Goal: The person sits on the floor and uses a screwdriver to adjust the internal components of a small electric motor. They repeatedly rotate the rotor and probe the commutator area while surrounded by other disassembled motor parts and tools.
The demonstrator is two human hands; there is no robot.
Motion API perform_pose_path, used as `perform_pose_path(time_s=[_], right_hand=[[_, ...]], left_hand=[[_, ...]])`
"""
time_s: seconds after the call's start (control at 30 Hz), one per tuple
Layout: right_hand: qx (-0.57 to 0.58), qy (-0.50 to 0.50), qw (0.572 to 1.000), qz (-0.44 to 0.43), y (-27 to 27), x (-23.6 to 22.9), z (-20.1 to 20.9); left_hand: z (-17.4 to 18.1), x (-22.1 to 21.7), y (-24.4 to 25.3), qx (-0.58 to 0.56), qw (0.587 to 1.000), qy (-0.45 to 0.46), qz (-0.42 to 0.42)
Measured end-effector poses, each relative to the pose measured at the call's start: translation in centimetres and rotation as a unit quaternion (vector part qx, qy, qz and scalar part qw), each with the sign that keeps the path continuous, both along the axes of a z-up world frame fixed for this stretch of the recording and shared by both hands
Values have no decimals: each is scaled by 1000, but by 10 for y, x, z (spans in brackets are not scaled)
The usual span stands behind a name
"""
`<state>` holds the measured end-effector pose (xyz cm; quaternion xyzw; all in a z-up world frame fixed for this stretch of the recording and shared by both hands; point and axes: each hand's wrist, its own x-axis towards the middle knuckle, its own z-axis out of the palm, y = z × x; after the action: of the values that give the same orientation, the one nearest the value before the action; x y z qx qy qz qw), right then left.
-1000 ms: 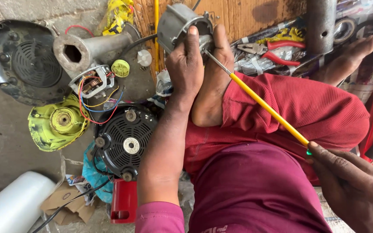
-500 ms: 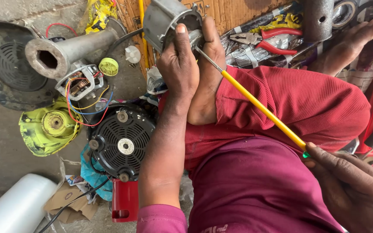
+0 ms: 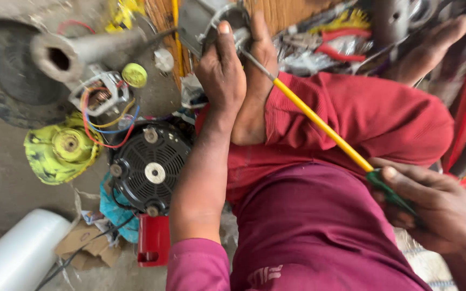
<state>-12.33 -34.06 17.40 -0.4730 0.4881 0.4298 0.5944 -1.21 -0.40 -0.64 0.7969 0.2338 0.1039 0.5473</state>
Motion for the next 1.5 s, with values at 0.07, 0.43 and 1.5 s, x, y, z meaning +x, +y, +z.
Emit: perform_pose_path(time_s=[0.07,0.43,1.5], right_hand=[[65,-52,996,-25,-6,0,-14],[-228,-319,860,327,20,20,35],[-337,-474,670,462,64,20,35]], left_hand=[[7,14,2,53,998,-26,-24],[3,22,17,-155,979,128,14],[-3,20,4,-102,993,15,56]])
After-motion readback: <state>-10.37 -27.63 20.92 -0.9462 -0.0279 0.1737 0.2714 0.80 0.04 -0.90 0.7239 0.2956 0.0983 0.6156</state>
